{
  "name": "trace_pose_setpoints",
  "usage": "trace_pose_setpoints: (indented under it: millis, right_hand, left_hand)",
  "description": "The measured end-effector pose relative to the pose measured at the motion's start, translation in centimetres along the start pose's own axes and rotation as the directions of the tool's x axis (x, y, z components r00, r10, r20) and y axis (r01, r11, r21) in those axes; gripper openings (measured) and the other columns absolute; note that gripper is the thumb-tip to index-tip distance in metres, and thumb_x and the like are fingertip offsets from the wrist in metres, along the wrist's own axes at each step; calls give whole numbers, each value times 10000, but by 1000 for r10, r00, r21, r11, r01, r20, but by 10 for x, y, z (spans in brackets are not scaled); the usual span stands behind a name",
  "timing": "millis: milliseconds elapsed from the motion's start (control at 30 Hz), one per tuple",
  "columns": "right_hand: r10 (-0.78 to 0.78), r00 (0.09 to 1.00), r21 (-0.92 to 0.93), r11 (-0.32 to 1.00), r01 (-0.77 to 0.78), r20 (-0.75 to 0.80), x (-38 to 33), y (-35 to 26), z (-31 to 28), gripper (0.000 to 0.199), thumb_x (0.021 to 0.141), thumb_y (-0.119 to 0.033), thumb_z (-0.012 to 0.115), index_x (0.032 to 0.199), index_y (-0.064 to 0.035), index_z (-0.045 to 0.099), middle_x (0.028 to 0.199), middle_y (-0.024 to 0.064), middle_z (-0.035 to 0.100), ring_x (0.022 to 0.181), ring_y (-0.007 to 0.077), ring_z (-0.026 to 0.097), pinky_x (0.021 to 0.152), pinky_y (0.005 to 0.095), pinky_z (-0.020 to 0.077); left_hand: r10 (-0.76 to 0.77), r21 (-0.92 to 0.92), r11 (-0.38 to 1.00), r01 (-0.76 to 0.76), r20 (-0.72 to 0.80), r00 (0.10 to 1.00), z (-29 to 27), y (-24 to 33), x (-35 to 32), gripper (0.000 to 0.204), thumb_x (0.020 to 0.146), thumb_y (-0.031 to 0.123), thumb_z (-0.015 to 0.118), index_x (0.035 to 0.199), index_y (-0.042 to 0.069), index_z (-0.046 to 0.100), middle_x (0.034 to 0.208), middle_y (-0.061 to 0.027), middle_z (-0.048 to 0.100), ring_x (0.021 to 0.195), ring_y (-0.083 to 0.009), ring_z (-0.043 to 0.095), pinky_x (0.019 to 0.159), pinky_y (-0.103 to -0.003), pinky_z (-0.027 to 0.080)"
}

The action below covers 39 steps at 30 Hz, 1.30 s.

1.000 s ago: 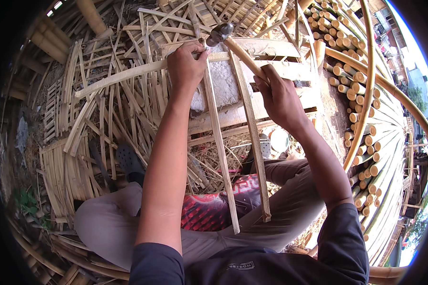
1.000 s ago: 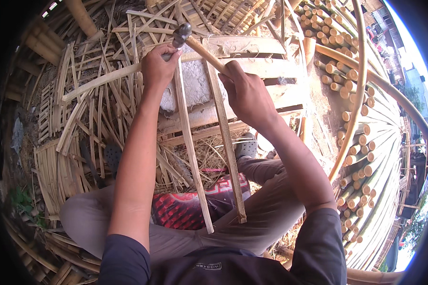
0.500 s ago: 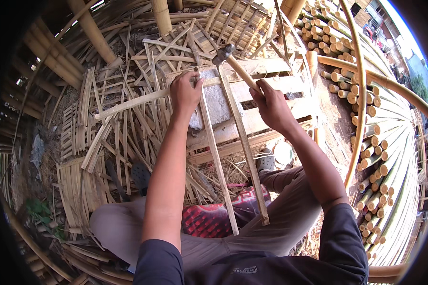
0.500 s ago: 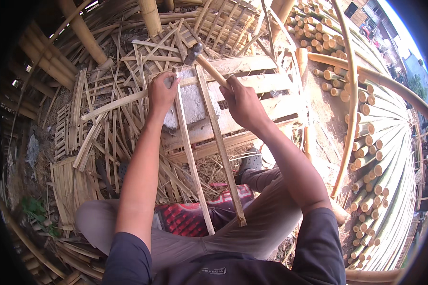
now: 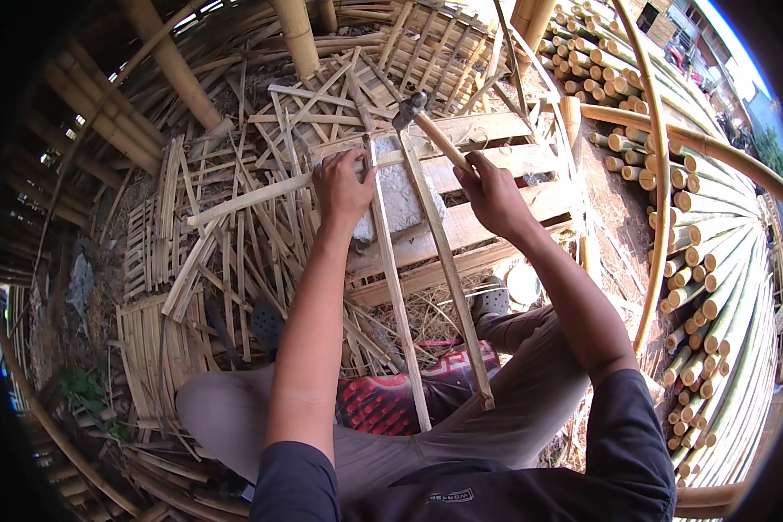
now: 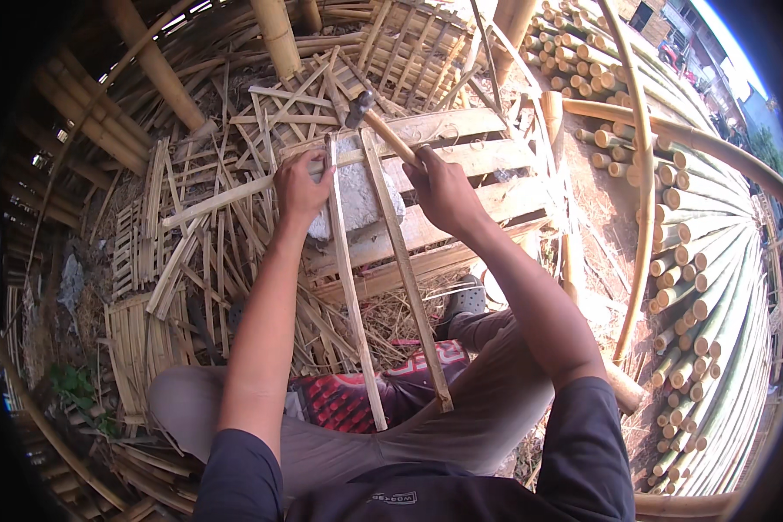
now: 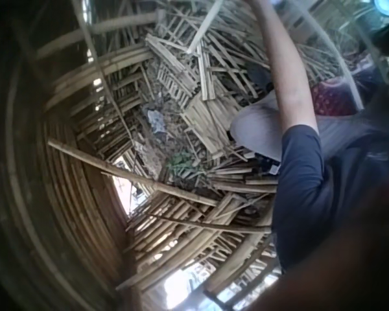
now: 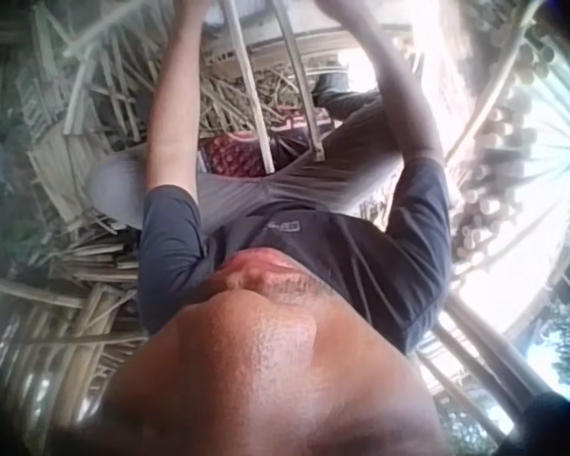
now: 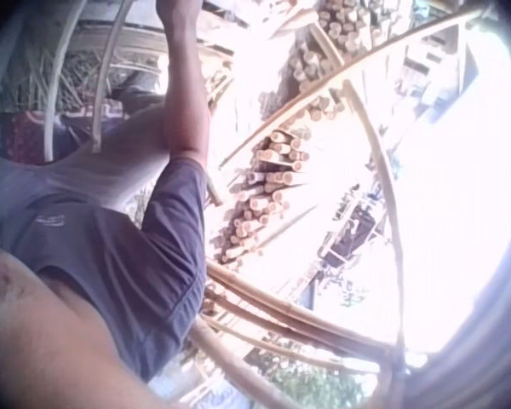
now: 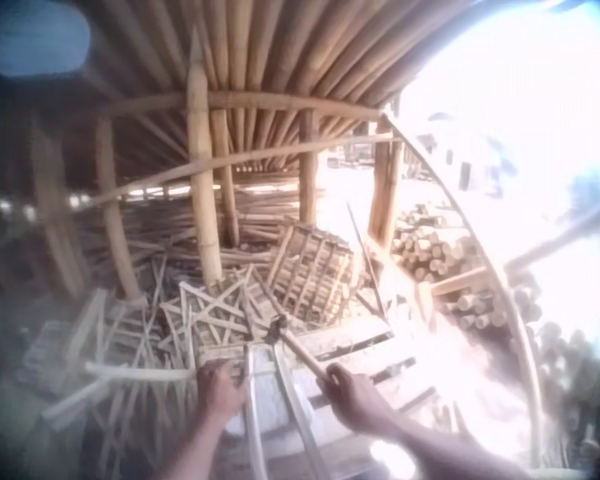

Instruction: The person hammers a nail into a thin bamboo strip to secure it to a wooden frame and then weaves another bamboo strip through the structure by hand.

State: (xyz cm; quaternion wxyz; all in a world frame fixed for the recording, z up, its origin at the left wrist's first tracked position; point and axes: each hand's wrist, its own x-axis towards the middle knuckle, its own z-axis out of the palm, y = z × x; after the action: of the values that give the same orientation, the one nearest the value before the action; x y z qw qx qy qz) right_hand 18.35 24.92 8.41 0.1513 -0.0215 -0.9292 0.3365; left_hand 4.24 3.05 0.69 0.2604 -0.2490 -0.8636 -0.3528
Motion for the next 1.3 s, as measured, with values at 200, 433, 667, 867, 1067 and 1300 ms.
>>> trace_pose_setpoints:
  millis: [200,433,667,867,1067,1300]
  right_hand:
    - [63,995,46,997,-67,83,-3,1,21,354,980,-298,607,1000,48,531,743,247,620,696,394,609,656,476,471]
    - [141,941,174,964,-201,306,-29,-29,53,500,842,-288,803,1013,42,468,939,198,706,824,261,724,691,366,583]
    - [26,972,161,985,-66,234,-43,-25,81,640,761,-252,868,1097,44,412,1032,241,694,980,366,703,830,402,588]
    - [38,974,207,975,-85,223,-49,-24,92,582,707,-144,868,1052,37,437,995,221,700,879,379,700,725,425,571]
    - [94,955,282,943,-176,282,-43,-28,94,530,703,-104,850,1000,45,438,928,230,697,798,362,713,644,411,596]
    - [104,932,266,942,-204,347,-42,-18,97,528,709,-119,854,1000,50,446,925,215,686,797,340,718,644,399,605]
  left_hand:
    - [-66,17,998,66,-6,998,10,-4,-5,263,767,239,747,1004,131,704,987,-103,711,1000,-318,632,982,-478,375]
    - [-107,2,994,107,-18,994,10,-2,-9,248,776,228,730,1004,132,706,996,-91,712,1002,-314,632,1008,-482,363]
    - [-38,39,998,41,-84,996,7,-2,-10,313,789,242,736,1001,14,702,957,-167,712,925,-359,656,928,-439,438]
    - [-28,19,999,30,-78,997,10,1,-12,304,803,235,727,1005,9,699,964,-171,705,939,-362,652,947,-441,428]
    - [-63,-64,996,67,66,996,-5,0,-5,301,787,192,757,1024,19,693,983,-165,695,973,-367,638,945,-444,445]
    - [-27,-36,999,25,-44,999,-38,17,-30,344,807,125,728,1109,11,609,1062,-170,639,1054,-362,580,944,-444,456]
